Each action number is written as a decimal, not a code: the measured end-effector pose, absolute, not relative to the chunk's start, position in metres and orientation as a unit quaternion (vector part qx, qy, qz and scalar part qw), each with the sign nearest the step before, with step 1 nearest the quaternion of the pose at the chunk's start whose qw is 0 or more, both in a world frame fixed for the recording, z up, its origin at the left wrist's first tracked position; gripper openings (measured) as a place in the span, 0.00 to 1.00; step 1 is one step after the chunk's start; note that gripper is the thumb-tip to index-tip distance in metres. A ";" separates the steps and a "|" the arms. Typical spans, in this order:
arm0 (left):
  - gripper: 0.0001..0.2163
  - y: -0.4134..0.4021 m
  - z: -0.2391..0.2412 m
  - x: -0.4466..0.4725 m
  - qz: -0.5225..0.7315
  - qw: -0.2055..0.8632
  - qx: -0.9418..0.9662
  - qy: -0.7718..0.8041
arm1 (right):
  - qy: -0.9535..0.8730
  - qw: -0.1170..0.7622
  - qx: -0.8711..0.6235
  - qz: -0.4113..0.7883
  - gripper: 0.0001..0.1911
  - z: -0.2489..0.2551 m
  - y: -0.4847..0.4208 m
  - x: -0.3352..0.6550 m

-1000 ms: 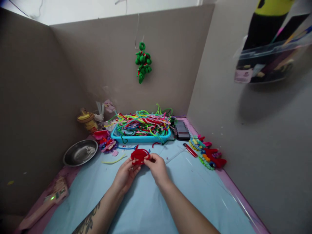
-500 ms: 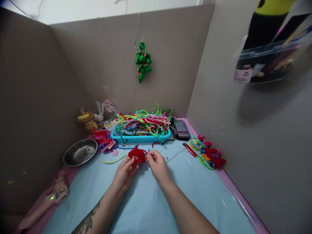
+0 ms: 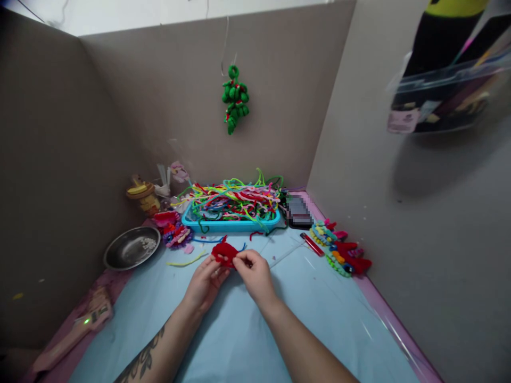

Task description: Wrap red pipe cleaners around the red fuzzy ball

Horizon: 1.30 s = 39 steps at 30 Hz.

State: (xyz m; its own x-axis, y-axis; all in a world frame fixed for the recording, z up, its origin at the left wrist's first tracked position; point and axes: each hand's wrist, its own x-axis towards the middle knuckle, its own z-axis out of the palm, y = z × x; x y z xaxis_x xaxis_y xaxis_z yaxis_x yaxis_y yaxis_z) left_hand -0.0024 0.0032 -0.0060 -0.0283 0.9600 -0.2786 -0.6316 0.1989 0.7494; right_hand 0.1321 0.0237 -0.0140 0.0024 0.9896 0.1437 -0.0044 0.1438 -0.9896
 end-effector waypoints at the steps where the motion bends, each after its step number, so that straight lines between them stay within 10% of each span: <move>1: 0.07 0.004 -0.007 -0.003 0.600 0.659 0.215 0.398 | -0.538 0.539 -0.471 0.445 0.05 -0.014 0.023 0.132; 23: 0.08 0.005 -0.018 0.003 0.630 0.546 0.340 0.436 | -0.789 0.465 -0.244 0.318 0.09 0.015 -0.008 0.132; 39: 0.10 -0.002 -0.011 0.005 0.605 0.610 0.318 0.402 | -0.604 0.529 -0.445 0.396 0.07 -0.002 0.016 0.137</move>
